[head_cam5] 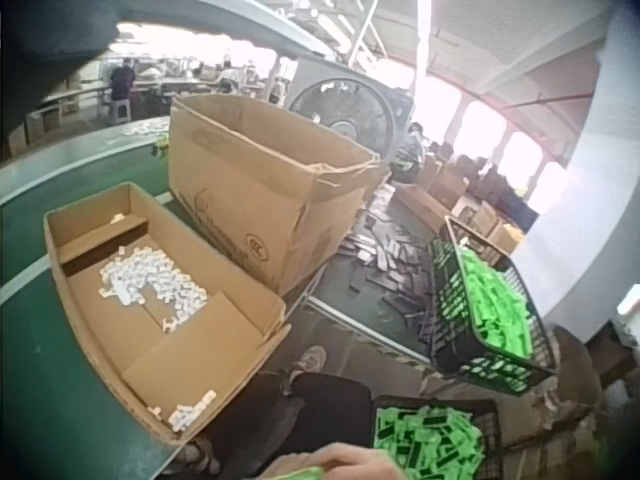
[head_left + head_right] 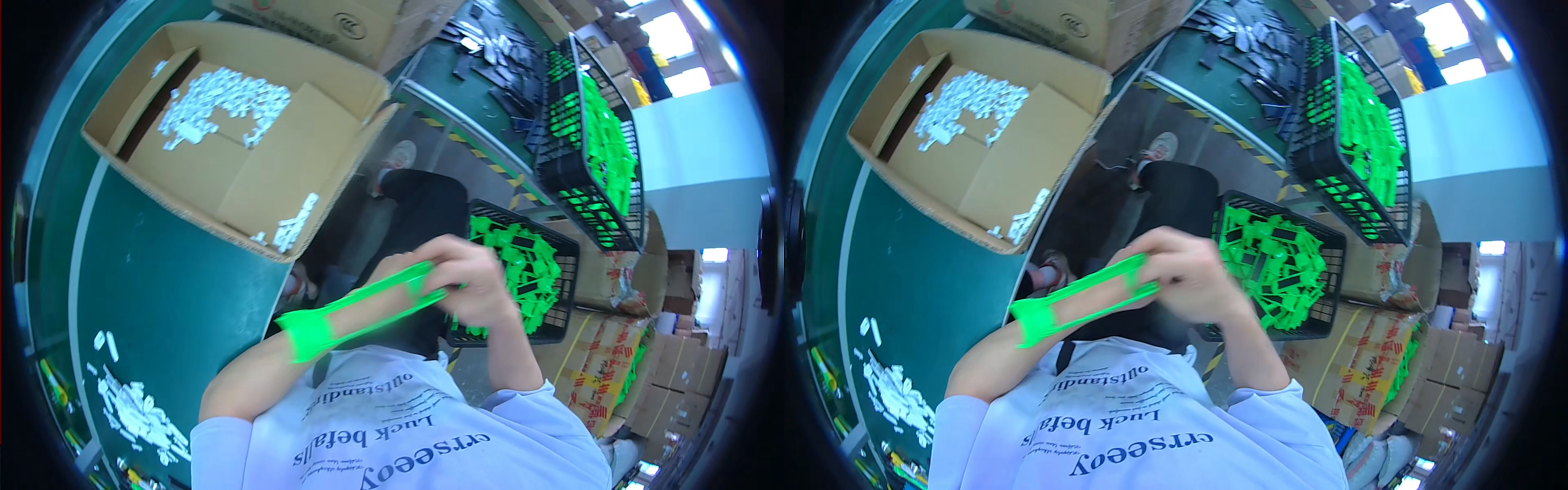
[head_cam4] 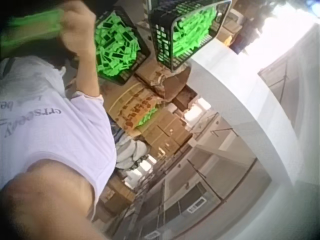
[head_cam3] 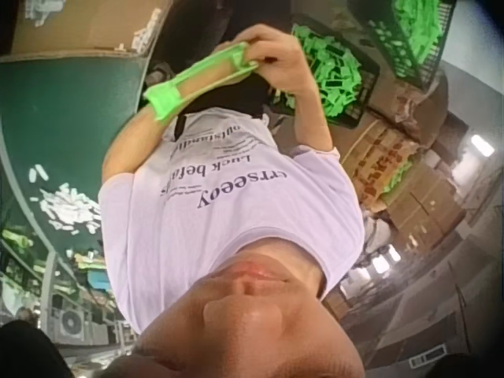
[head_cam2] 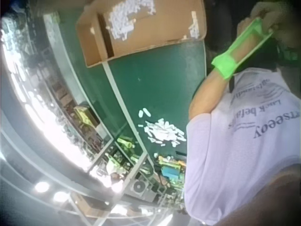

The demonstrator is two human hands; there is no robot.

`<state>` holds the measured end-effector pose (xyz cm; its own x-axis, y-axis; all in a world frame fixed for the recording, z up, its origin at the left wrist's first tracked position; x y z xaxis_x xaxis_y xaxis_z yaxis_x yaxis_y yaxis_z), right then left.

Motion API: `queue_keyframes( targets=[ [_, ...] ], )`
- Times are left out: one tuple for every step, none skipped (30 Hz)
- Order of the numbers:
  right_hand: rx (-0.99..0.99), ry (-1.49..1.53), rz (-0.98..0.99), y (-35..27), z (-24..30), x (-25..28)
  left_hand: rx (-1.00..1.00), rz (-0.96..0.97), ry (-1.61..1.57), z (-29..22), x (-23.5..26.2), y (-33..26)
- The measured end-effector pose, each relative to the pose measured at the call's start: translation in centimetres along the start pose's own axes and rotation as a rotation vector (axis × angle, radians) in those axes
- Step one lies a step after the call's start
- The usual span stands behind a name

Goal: The person inserts black panels into plastic casing frames by hand and places them into a basket. The person also assembles flashlights by joining the casing halves with internal components and attaching switches and reflector heads.

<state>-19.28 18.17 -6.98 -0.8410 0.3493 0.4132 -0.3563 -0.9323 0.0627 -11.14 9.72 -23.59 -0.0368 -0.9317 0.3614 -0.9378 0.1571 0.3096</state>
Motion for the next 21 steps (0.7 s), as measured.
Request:
queue_keyframes(
  targets=[
    [-0.032,-0.036,-0.095,-1.7,-1.3,3.2,0.227,0.031,-0.036,-4.2,3.4,2.9],
    [-0.092,-0.101,-0.206,-3.0,-1.6,6.3,0.443,-0.033,-0.481,-4.7,4.3,3.8],
    [-0.15,-0.162,-0.322,-4.6,-2.0,8.9,0.659,-0.082,-0.924,-5.0,4.9,4.3],
    [-0.19,-0.132,-0.418,-6.1,-3.1,10.8,0.549,-0.17,-1.134,-5.7,5.8,4.4],
    [-0.226,-0.097,-0.509,-7.2,-4.1,12.1,0.537,-0.16,-1.27,-6.0,6.5,4.6],
    [-0.224,-0.107,-0.512,-7.6,-4.7,12.7,0.489,-0.158,-1.369,-6.1,7.1,4.6],
    [-0.23,-0.108,-0.552,-7.9,-5.2,13.2,0.441,-0.155,-1.467,-6.2,7.4,4.8],
    [-0.239,-0.104,-0.588,-7.9,-5.3,13.4,0.437,-0.153,-1.468,-6.2,7.3,4.9],
    [-0.237,-0.107,-0.588,-7.6,-5.5,13.5,0.428,-0.132,-1.309,-6.2,6.9,4.9],
    [-0.235,-0.253,-0.523,-6.8,-5.7,13.6,0.417,-0.112,-1.15,-6.1,6.7,4.9],
    [-0.23,-0.396,-0.456,-5.8,-5.8,13.5,0.416,-0.115,-1.147,-5.9,6.4,4.7],
    [-0.237,-0.435,-0.462,-4.5,-5.7,13.0,0.513,-0.177,-1.084,-5.3,5.9,4.6],
    [-0.234,-0.432,-0.464,-3.0,-6.3,12.9,0.608,-0.24,-1.018,-4.7,5.6,4.5],
    [-0.238,-0.411,-0.573,-1.2,-7.0,13.0,0.61,-0.25,-1.014,-4.5,5.6,4.3],
    [-0.247,-0.401,-0.689,0.3,-7.2,13.9,0.678,-0.33,-0.959,-4.5,5.5,4.3],
    [-0.282,-0.539,-0.66,1.7,-8.6,15.3,0.749,-0.416,-0.895,-4.4,5.5,4.2],
    [-0.321,-0.685,-0.634,2.7,-10.2,16.9,0.743,-0.411,-0.897,-4.5,5.4,4.3],
    [-0.321,-0.691,-0.638,3.8,-11.8,17.6,0.741,-0.418,-0.898,-4.5,5.3,4.3],
    [-0.378,-0.902,-0.586,5.3,-13.7,17.7,0.742,-0.438,-0.891,-4.4,5.6,4.2],
    [-0.431,-1.119,-0.53,6.4,-15.0,17.6,0.734,-0.447,-0.891,-4.4,5.7,4.1],
    [-0.641,-1.127,-0.389,7.0,-15.9,17.6,0.742,-0.438,-0.882,-4.6,5.7,4.1]
  ],
)
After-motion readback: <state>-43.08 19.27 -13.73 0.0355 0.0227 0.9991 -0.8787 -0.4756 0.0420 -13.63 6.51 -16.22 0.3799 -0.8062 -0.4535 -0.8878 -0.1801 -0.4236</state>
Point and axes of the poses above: each hand's wrist, its own y-axis towards the middle knuckle, its own x-axis out of the back of the hand, z = x × y, the point moved 1 cm from there along y, towards the middle knuckle, and after that the axes turned 10 degrees about -x, right-handed, at the moved point
